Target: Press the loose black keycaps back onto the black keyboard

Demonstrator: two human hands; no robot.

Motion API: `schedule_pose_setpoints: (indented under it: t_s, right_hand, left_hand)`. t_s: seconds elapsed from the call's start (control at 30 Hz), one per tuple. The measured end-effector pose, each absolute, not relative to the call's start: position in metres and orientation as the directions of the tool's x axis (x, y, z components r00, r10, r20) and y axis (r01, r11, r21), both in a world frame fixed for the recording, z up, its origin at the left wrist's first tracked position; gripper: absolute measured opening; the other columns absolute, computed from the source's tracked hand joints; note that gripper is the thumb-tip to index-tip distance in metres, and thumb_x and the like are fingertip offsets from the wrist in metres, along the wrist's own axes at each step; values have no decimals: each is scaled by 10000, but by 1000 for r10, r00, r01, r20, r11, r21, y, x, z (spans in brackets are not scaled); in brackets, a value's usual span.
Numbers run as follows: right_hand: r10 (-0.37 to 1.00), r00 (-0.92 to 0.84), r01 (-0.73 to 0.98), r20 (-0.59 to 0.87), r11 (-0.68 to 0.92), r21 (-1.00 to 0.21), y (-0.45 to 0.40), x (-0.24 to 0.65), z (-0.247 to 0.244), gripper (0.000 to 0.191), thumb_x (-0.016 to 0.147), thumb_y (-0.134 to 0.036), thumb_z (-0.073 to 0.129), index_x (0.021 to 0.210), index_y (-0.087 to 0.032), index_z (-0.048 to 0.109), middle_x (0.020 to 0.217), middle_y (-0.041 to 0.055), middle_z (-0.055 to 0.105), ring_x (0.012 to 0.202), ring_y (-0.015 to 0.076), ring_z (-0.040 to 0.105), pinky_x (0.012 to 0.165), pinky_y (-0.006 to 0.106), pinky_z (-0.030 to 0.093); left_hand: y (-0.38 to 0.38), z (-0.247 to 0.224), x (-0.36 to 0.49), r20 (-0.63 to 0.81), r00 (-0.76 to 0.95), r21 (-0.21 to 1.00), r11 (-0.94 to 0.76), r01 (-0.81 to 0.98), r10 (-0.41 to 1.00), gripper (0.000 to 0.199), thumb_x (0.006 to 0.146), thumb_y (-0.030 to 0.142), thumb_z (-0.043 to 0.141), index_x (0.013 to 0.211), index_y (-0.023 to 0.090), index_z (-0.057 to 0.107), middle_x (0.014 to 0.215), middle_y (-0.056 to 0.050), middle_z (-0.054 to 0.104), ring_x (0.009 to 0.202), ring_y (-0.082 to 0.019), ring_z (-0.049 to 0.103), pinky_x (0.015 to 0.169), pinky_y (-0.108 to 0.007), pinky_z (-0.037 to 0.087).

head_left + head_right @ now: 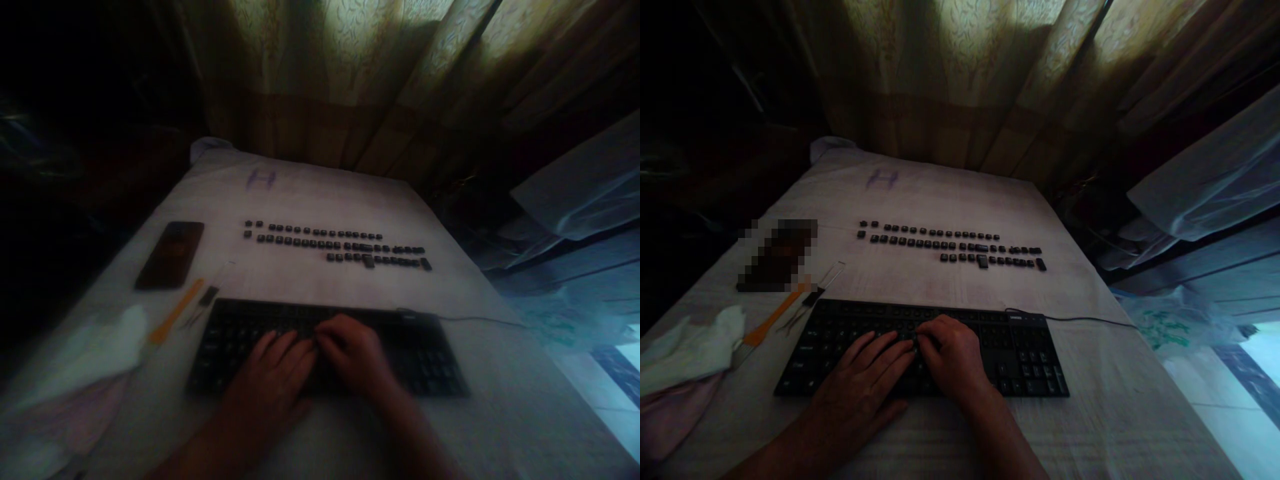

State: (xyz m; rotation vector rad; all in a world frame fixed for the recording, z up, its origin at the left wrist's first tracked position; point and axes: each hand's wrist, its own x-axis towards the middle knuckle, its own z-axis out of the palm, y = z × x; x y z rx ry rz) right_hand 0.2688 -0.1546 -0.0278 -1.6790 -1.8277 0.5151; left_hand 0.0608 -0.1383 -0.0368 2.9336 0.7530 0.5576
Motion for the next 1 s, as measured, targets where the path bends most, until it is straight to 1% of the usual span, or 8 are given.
schedule_pose_setpoints:
  t_s: [0.13, 0.27, 0.37, 0.5, 0.67, 0.8, 0.9, 1.0]
  right_hand:
    - [978, -15, 760, 208, 146, -633, -155, 270, -28, 175, 800, -80, 596, 798, -197, 726, 758, 31, 708, 717, 176, 679, 674, 272, 519]
    - [974, -22, 744, 227, 168, -647, -156, 270, -28, 192, 785, -76, 592, 775, -210, 730, 746, 26, 702, 708, 166, 676, 654, 255, 519]
    - [975, -22, 740, 220, 163, -652, -156, 270, -28, 190, 780, -81, 602, 769, -218, 734, 745, 21, 703, 701, 161, 677, 652, 251, 522]
    - [976, -20, 747, 217, 159, -645, -155, 270, -28, 181, 771, -77, 615, 767, -210, 738, 747, 27, 708, 702, 167, 682, 652, 257, 524]
    - [980, -27, 764, 197, 147, -628, -155, 271, -28, 176, 771, -82, 622, 765, -214, 739, 751, 25, 709, 706, 167, 679, 656, 257, 522]
    - [983, -19, 768, 183, 132, -626, -155, 270, -28, 174, 776, -89, 617, 749, -219, 731, 744, 20, 710, 705, 165, 675, 658, 256, 517]
    - [983, -9, 760, 182, 125, -637, -155, 270, -27, 172, 775, -87, 613, 749, -216, 724, 750, 21, 712, 708, 165, 675, 667, 259, 516]
    - [981, -12, 762, 192, 133, -634, -155, 270, -27, 171, 781, -90, 604, 753, -217, 715, 744, 17, 707, 699, 163, 669, 663, 259, 509]
  left_hand:
    - [-139, -38, 63, 356, 812, 118, -885, 451, 462, 379, 1001, 330, 500, 1337, 158, 536, 1321, -44, 654, 1217, -267, 549, 1077, -455, 326]
    - [-140, -39, 64, 381, 787, 133, -871, 473, 486, 370, 1019, 355, 468, 1330, 171, 544, 1328, -33, 652, 1221, -265, 548, 1094, -459, 304]
    - [-140, -37, 63, 356, 804, 135, -878, 460, 476, 382, 1018, 376, 478, 1338, 177, 542, 1327, -26, 655, 1220, -257, 554, 1083, -444, 332]
    - [-139, -35, 62, 335, 810, 147, -876, 459, 481, 384, 1013, 344, 484, 1351, 168, 532, 1331, -45, 651, 1228, -265, 555, 1075, -454, 356]
    - [-140, -36, 62, 313, 812, 156, -870, 467, 492, 397, 1012, 351, 479, 1372, 188, 515, 1340, -39, 646, 1243, -265, 547, 1100, -458, 339]
    - [-139, -36, 63, 335, 807, 150, -874, 463, 485, 389, 1011, 355, 484, 1353, 176, 528, 1321, -45, 654, 1226, -266, 550, 1089, -459, 343]
    - [-139, -36, 63, 352, 799, 167, -872, 460, 488, 405, 1012, 382, 488, 1365, 185, 522, 1319, -47, 655, 1237, -260, 544, 1106, -453, 328]
    - [-140, -36, 63, 349, 797, 170, -869, 464, 493, 410, 1014, 371, 484, 1383, 195, 509, 1313, -53, 656, 1240, -256, 546, 1115, -456, 323]
